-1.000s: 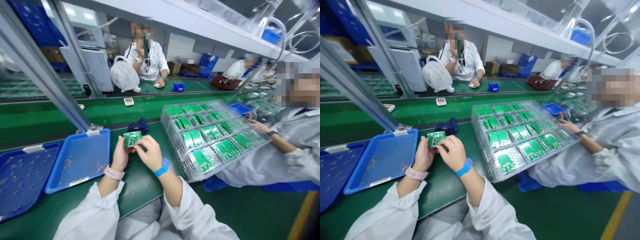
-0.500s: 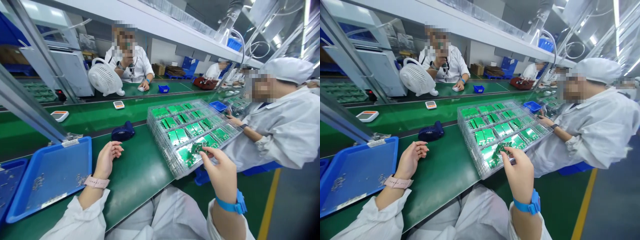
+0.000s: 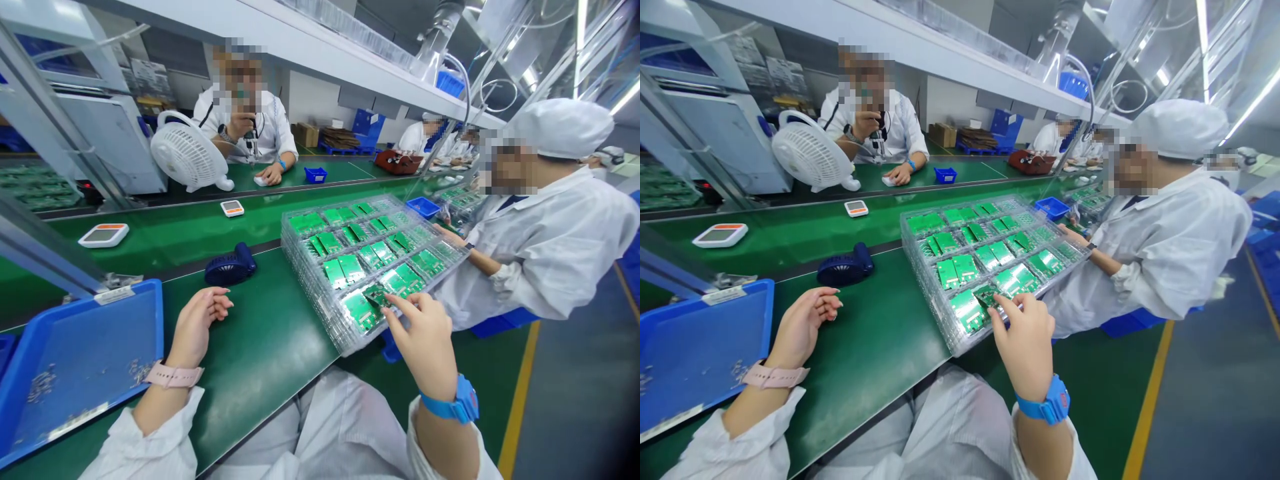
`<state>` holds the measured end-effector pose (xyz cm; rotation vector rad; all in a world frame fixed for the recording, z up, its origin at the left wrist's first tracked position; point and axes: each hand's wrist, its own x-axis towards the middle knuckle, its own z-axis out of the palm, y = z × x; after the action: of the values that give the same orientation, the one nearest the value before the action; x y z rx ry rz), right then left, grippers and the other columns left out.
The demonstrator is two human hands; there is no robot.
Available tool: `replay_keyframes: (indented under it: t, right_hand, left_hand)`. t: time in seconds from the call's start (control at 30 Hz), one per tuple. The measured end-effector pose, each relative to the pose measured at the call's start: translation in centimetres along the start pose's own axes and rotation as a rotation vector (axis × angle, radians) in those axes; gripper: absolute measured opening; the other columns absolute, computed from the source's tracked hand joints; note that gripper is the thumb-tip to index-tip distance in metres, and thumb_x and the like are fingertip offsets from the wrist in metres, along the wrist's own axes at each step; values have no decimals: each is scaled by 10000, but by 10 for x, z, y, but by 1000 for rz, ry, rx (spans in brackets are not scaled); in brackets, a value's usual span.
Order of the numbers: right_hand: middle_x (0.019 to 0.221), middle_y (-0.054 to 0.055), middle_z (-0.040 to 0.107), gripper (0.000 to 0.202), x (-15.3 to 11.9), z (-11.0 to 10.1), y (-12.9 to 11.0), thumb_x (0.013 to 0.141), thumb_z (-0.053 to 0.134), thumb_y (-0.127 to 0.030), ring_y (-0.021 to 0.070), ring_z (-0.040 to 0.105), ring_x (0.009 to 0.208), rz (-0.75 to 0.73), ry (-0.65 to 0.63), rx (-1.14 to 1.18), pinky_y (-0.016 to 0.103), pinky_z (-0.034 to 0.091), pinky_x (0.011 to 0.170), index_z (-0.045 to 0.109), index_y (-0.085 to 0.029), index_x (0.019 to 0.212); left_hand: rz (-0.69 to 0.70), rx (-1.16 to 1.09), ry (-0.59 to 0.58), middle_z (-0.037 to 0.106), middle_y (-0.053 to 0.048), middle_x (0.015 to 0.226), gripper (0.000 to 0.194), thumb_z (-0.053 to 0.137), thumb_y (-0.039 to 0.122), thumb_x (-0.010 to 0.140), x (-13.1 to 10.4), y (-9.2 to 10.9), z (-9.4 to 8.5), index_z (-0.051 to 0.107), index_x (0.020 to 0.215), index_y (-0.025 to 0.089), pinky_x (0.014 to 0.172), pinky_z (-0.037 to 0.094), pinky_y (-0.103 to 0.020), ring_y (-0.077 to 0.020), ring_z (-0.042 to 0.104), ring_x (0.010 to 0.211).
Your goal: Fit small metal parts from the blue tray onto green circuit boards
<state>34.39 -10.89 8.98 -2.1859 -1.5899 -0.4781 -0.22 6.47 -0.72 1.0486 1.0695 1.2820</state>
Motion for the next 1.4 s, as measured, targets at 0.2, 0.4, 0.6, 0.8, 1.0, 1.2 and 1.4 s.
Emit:
replay_keyframes:
  t: [0.2, 0.4, 0.6, 0.8, 1.0, 1.2, 1.4]
  right_hand:
    - [1090, 82, 580, 261, 4, -2, -6, 913, 534, -452, 310, 507, 1046, 1, -122, 89, 468, 397, 806, 716, -331, 1057]
    - [1132, 94, 577, 275, 25, 15, -27, 869, 594, -475, 341, 477, 1097, -17, -199, 116, 542, 384, 889, 712, -289, 1035]
    - [1046, 79, 627, 165, 29, 9, -24, 853, 602, -389, 318, 529, 1019, 24, -124, 234, 509, 413, 865, 669, -253, 919]
    - [946, 46, 643, 80, 16, -25, -36, 865, 626, -324, 245, 600, 927, -85, 75, 590, 398, 463, 825, 613, -245, 865]
    - [971, 47, 630, 91, 15, -20, -127, 866, 635, -165, 214, 597, 942, -402, 68, 882, 381, 483, 831, 649, -242, 914]
    - [999, 60, 644, 118, 51, 82, -218, 887, 645, -224, 211, 539, 979, -711, 62, 869, 373, 454, 851, 718, -235, 795]
    - [1031, 58, 646, 130, 56, 153, -234, 882, 616, -187, 206, 523, 980, -902, -87, 860, 362, 446, 873, 723, -243, 932]
  left_hand:
    - [-18, -4, -4, 629, -42, 756, 364, 630, 481, 784, 0, 0, 1, 639, 949, 156, 548, 424, -220, -138, 531, 623]
    - [-22, 5, -10, 631, -36, 759, 363, 625, 475, 792, 0, 1, 2, 629, 958, 153, 558, 425, -214, -131, 533, 632]
    - [-22, -9, 4, 631, -44, 740, 378, 639, 477, 775, -1, 1, 2, 632, 941, 138, 543, 421, -217, -129, 537, 612]
    - [-25, -77, 19, 629, -37, 711, 383, 647, 492, 770, -2, 1, 4, 637, 914, 137, 532, 409, -202, -112, 536, 583]
    - [-22, -167, 53, 619, -37, 693, 392, 672, 521, 749, 2, 2, 2, 654, 857, 145, 507, 390, -203, -107, 519, 557]
    - [-20, -245, 88, 670, -107, 887, 629, 523, 734, 776, 4, 4, -1, 694, 805, 130, 598, 472, -237, -177, 610, 780]
    - [5, -221, 187, 667, -45, 916, 434, 818, 439, 649, 6, 0, 0, 681, 949, 156, 632, 479, -206, -133, 605, 774]
